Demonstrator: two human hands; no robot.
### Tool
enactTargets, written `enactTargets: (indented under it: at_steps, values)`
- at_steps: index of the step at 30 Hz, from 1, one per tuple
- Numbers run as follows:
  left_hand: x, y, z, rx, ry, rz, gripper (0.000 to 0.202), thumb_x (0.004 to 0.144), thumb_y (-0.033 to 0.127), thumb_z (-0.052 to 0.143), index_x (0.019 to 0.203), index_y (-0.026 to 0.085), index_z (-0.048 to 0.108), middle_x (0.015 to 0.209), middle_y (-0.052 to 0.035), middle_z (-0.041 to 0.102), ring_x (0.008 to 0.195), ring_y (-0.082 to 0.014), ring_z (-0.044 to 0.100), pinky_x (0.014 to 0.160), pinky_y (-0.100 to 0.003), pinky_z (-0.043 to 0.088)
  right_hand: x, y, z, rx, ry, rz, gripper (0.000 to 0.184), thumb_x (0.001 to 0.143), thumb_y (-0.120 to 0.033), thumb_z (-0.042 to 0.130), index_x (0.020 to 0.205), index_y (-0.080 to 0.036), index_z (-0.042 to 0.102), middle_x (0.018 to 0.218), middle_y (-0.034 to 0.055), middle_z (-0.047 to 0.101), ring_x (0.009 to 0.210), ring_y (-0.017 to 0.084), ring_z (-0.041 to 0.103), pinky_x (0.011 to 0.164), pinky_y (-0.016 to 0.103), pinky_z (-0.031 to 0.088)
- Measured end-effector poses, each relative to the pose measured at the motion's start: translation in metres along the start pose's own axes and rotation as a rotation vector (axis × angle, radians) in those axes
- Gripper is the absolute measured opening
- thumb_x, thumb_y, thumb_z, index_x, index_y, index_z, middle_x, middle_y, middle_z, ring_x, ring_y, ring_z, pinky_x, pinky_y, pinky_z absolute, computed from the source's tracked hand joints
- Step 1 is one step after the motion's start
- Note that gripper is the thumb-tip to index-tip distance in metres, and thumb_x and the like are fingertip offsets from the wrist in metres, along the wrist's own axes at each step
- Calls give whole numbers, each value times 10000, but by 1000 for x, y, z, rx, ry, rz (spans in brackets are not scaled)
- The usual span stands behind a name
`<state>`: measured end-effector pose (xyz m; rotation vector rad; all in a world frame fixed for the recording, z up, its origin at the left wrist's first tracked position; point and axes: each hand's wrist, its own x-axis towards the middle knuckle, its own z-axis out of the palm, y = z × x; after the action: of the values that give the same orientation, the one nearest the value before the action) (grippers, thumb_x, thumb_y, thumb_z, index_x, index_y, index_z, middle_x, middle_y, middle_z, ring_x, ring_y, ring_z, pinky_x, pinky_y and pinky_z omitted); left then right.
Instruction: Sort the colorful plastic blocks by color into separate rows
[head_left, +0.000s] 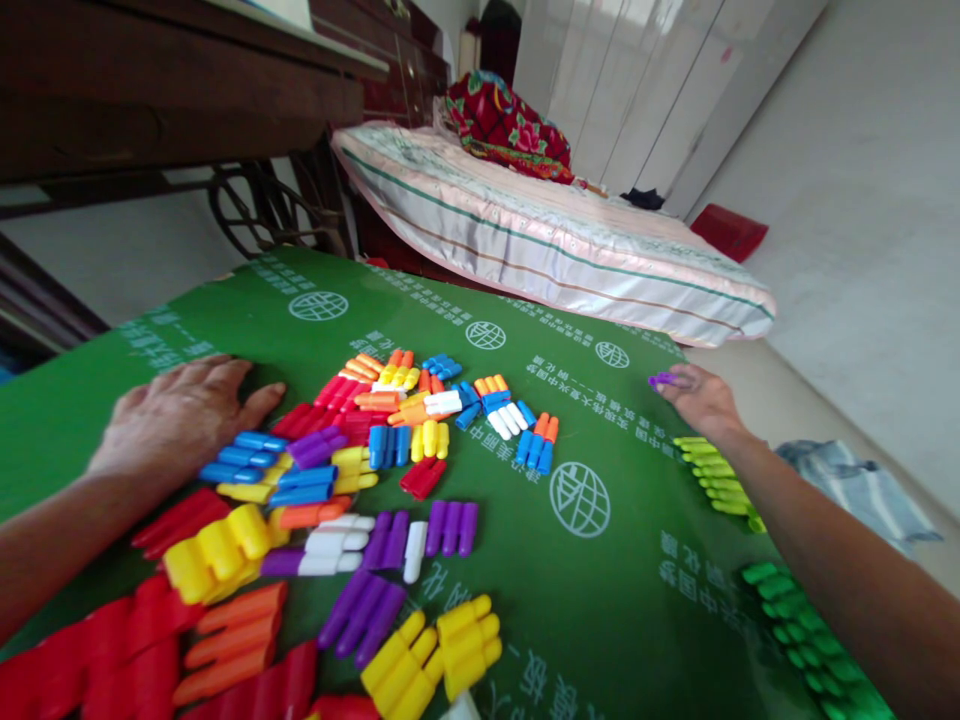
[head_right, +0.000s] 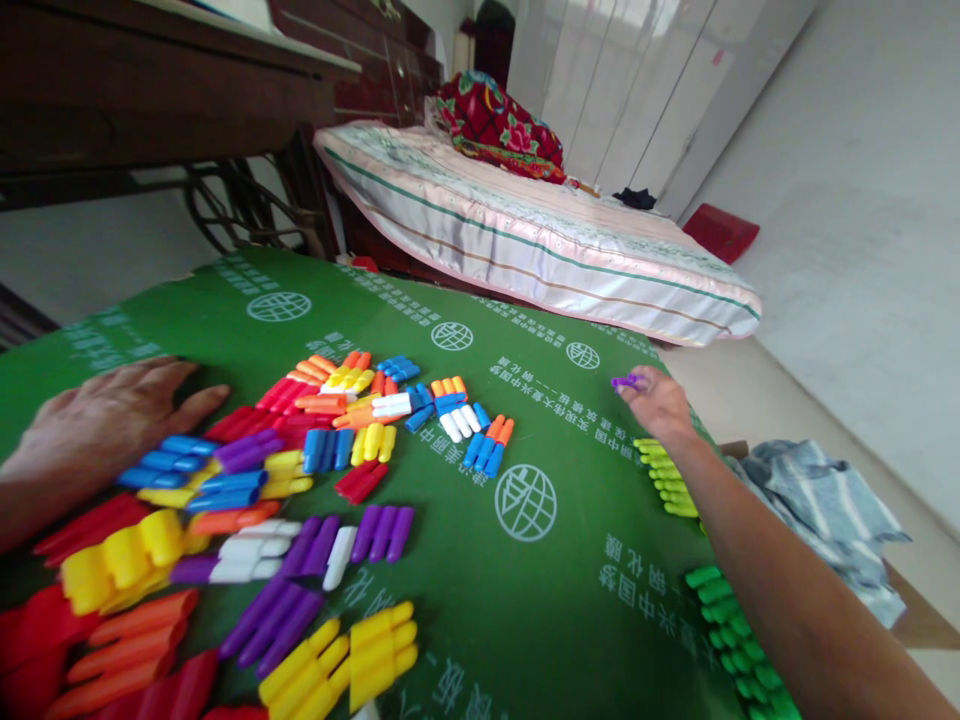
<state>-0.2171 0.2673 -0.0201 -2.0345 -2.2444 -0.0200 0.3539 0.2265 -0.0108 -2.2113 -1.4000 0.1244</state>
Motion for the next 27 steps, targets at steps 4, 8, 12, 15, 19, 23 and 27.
enactTargets:
  at_steps: [4, 8, 12, 15, 19, 23, 27]
  values:
    - [0, 0, 0, 8, 9, 11, 723, 851, 563, 109, 1313, 119, 445, 1439, -145, 437, 1311, -320, 388, 1046, -474, 333, -42, -26, 20, -75, -128, -110, 460, 797, -388, 605, 1215, -197, 588, 1080, 87, 703, 954, 219, 665, 826, 336, 516]
    - [0, 0, 0, 6, 13, 16, 714, 858, 566, 129, 1310, 116, 450, 1432, -153, 443, 1311, -324, 389, 1047, -479, 331, -64, -41, 29, -238, -126, -147, 429, 824, -383, 553, 1211, -205, 596, 1088, 90, 701, 963, 245, 661, 820, 367, 513]
    - [0, -1, 0, -16, 31, 22, 681, 871, 552, 184, 1308, 106, 456, 1426, -163, 452, 1308, -328, 397, 1040, -490, 339, -65, -44, 30, -287, -107, -166, 415, 834, -372, 540, 1209, -206, 598, 1113, 83, 693, 957, 232, 661, 811, 352, 518]
    - [-4, 1, -1, -35, 46, 21, 664, 878, 557, 212, 1289, 106, 475, 1411, -172, 464, 1293, -339, 413, 1034, -498, 345, -64, -40, 29, -280, -124, -169, 443, 838, -393, 538, 1224, -183, 588, 1126, 99, 685, 989, 243, 654, 834, 356, 513]
    - [-12, 5, -5, -96, 53, 52, 629, 891, 521, 260, 1279, 80, 483, 1402, -203, 462, 1294, -357, 405, 1036, -513, 337, -64, -32, 30, -286, -98, -182, 482, 837, -458, 524, 1204, -154, 597, 1125, 131, 677, 994, 271, 646, 849, 388, 505]
    - [-16, 6, -6, -99, 62, 59, 618, 901, 516, 261, 1271, 78, 493, 1400, -207, 461, 1299, -358, 398, 1034, -517, 336, -72, -32, 27, -280, -74, -205, 426, 830, -471, 525, 1133, -191, 633, 1099, 105, 686, 919, 263, 655, 815, 386, 509]
    - [-19, 5, -5, -111, 69, 73, 626, 904, 524, 252, 1276, 81, 493, 1401, -203, 461, 1296, -362, 401, 1030, -518, 342, -94, -48, 20, -254, -25, -324, 384, 826, -441, 519, 1075, -188, 665, 1117, 106, 675, 873, 269, 656, 777, 394, 515]
